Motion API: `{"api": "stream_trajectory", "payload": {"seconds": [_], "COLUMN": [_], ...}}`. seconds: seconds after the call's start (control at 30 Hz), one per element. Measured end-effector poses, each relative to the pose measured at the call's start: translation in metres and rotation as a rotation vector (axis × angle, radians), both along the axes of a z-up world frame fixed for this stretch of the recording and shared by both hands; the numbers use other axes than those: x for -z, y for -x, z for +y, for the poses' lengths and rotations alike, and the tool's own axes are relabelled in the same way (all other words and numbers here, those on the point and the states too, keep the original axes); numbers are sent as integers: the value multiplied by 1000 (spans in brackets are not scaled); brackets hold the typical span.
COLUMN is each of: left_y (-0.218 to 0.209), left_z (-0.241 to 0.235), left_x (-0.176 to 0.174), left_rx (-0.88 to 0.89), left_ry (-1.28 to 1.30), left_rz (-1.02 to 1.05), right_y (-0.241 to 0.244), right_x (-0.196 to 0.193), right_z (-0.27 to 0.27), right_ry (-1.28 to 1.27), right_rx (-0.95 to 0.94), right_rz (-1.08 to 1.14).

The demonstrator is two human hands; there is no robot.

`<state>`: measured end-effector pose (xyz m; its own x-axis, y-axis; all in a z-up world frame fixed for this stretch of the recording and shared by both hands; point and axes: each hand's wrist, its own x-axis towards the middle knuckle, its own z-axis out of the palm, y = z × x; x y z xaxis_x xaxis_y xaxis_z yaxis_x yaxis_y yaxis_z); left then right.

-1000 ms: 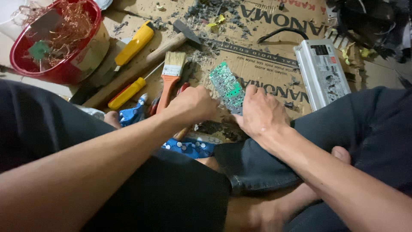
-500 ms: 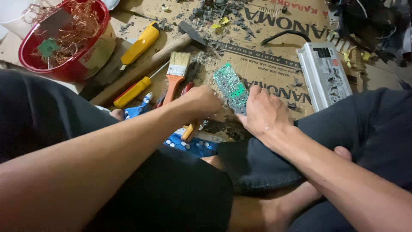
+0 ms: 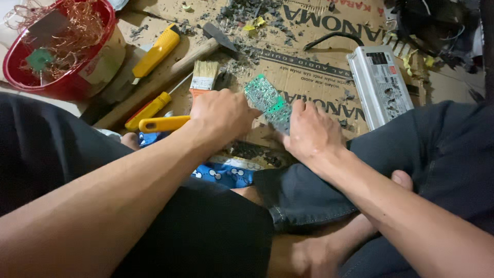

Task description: The person sits on the floor and uses a screwdriver and pliers to remove components from a green circuit board. They repeatedly pry and pull parts off the board, placing the removed pieces onto the cardboard surface below.

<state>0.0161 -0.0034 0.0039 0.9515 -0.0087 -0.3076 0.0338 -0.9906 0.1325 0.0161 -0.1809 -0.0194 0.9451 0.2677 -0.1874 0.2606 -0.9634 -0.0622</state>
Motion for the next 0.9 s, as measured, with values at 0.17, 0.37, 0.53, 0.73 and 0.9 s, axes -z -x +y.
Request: {"api": "stream_trajectory", "payload": {"seconds": [0.17, 0.37, 0.53, 0.73, 0.9], "left_y": [1, -8, -7, -6, -8], "left_z": [-1, -6, -6, -9, -12], "left_x": [-3, 13, 4, 6, 7], "left_rx": [49, 56, 75, 87, 228], "left_ry": [-51, -43, -4, -30, -84], "left_rz": [28, -7, -17, -28, -22], "right_y": [3, -6, -3, -1, -2], "right_x": [2, 4, -16, -16, -14], "right_z": [1, -1, 6, 8, 8], "right_ry": [33, 65, 54, 9, 39], "right_rx": [4, -10, 15, 34, 34], "right_rz": [-64, -19, 35, 43, 49]}}
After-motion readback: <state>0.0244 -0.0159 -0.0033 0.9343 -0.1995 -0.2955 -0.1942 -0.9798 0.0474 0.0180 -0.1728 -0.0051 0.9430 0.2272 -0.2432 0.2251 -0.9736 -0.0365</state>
